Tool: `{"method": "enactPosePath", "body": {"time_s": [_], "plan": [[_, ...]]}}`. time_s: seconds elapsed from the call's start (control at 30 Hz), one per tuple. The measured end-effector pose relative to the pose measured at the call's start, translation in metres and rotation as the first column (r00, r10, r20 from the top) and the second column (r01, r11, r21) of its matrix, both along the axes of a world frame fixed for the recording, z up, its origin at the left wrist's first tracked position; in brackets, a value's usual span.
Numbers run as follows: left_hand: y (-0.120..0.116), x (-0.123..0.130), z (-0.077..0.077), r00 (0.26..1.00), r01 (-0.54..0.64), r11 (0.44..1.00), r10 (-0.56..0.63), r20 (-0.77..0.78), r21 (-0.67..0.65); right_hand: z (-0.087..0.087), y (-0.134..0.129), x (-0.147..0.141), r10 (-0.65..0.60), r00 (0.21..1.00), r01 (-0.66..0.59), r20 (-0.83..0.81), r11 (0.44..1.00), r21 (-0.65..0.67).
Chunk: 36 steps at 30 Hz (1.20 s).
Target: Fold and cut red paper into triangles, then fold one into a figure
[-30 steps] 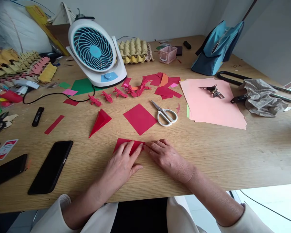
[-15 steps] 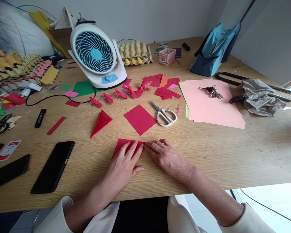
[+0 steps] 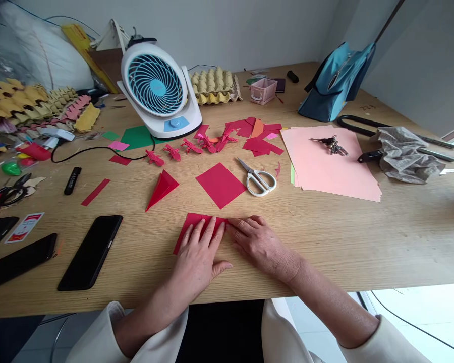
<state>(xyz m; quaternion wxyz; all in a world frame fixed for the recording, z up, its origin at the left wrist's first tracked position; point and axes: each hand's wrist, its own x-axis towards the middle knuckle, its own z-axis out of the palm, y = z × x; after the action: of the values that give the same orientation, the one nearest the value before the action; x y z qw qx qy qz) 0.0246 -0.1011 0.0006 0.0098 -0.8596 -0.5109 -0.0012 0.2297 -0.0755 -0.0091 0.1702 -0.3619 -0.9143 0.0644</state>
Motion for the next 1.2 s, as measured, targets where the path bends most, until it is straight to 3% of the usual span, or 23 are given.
{"method": "enactPosePath", "body": {"time_s": [0.33,0.63,1.0,1.2], "plan": [[-0.011,0.009,-0.012,0.995,-0.097,0.995,0.097,0.023,0.009,0.003,-0.003,0.0,0.005,0.999,-0.004,0.039,1.0,-0.025],[-0.013,0.008,-0.017,0.994,-0.101,0.995,0.1,0.037,0.024,0.004,-0.003,0.0,0.006,0.999,-0.006,0.031,1.0,-0.019],[-0.015,0.006,-0.018,0.995,-0.096,0.995,0.095,0.035,0.029,0.001,-0.009,-0.003,-0.013,0.999,0.014,0.047,1.0,-0.021],[-0.016,0.005,-0.012,0.995,-0.102,0.995,0.102,0.018,-0.017,-0.003,-0.009,-0.003,-0.019,1.0,0.019,0.02,1.0,0.002]]}}
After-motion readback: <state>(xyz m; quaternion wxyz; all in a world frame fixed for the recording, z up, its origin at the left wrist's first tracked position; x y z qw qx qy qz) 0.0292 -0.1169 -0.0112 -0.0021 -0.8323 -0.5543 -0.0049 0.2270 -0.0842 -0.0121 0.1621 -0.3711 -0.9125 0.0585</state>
